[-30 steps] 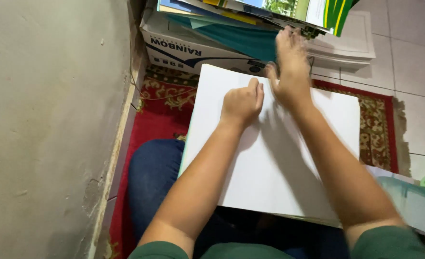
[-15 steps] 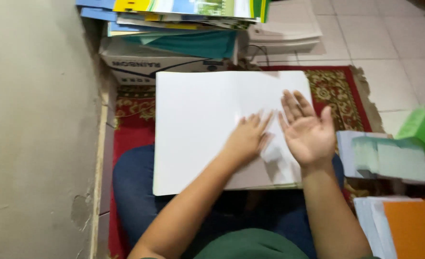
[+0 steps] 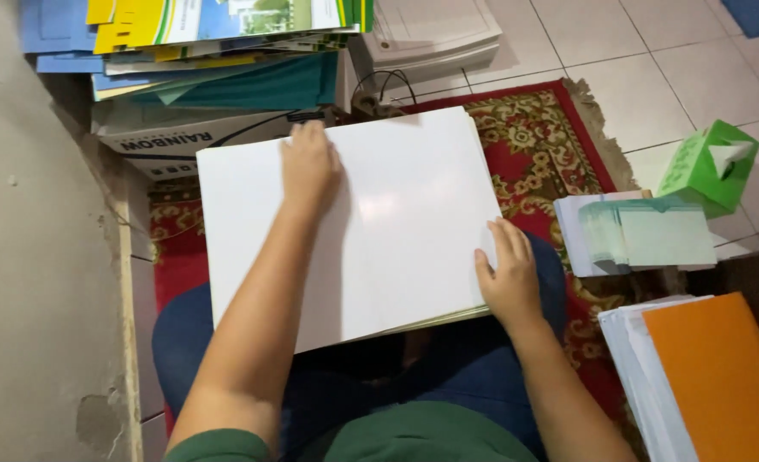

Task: Flipping through a stack of brochures and smoothing each page flat by hand to ensure they are properly aligned and flattened.

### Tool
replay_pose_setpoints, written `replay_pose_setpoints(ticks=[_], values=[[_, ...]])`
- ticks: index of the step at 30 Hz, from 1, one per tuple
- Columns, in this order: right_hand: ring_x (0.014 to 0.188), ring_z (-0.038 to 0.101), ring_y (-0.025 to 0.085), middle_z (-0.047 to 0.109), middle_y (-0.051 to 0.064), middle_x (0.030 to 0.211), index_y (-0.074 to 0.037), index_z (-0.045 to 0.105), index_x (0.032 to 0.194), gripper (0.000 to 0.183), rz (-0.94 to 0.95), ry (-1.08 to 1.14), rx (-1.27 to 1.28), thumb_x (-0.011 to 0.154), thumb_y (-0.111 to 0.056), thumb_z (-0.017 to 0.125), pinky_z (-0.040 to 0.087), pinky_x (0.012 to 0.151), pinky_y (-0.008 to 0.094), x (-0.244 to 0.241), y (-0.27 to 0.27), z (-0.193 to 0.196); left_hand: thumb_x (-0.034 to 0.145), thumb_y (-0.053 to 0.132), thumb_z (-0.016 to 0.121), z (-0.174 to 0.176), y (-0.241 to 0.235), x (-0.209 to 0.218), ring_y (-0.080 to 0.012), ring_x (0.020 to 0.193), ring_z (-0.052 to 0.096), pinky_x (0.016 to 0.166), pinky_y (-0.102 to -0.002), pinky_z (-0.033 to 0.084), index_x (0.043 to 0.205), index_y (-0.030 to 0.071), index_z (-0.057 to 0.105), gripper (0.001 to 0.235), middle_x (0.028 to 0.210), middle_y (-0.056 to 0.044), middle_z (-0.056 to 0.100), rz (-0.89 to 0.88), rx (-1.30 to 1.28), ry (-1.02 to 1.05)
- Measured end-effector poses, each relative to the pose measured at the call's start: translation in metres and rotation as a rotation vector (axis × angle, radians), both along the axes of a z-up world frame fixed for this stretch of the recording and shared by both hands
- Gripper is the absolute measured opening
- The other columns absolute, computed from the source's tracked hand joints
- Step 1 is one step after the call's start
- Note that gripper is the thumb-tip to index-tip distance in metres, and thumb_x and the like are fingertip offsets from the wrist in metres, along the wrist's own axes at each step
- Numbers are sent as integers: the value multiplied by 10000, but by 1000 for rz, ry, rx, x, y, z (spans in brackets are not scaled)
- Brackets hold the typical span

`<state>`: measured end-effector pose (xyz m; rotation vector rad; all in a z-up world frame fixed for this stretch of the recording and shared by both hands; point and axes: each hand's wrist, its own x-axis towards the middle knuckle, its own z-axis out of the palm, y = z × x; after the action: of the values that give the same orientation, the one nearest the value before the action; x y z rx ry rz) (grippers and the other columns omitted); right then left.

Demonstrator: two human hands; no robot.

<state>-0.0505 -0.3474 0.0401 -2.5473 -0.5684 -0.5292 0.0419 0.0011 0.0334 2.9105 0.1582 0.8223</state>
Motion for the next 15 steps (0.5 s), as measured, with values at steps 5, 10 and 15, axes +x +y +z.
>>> replay_pose_setpoints(ticks=[5, 10, 15], values=[[1214, 582, 382, 574, 177, 1350, -30, 597, 1366, 464, -94, 18, -22, 946, -222, 629, 472, 1005, 499, -3, -2, -2, 1018, 281, 514, -39, 14, 22, -287, 1102, 645, 1045, -528, 369, 1216, 41, 691, 358, 1104, -112, 709, 65, 24, 54], [1181, 580, 377, 557, 150, 1331, -43, 579, 1386, 507, -176, 51, -80, 939, -275, 636, 489, 925, 505, -4, 2, -4, 1071, 351, 386, 3, -16, -12, -442, 1525, 210, 1209, -628, 88, 1531, -40, 418, 605, 1625, -260, 327, 78, -190, 343], [1093, 591, 394, 582, 193, 1265, 25, 568, 1394, 622, -292, 140, -216, 965, -425, 594, 513, 838, 525, -1, -1, -10, 944, 71, 517, 56, -56, -72, -520, 1423, 391, 1126, -655, 314, 1473, -102, 465, 559, 1513, -347, 446, -251, -176, 174]])
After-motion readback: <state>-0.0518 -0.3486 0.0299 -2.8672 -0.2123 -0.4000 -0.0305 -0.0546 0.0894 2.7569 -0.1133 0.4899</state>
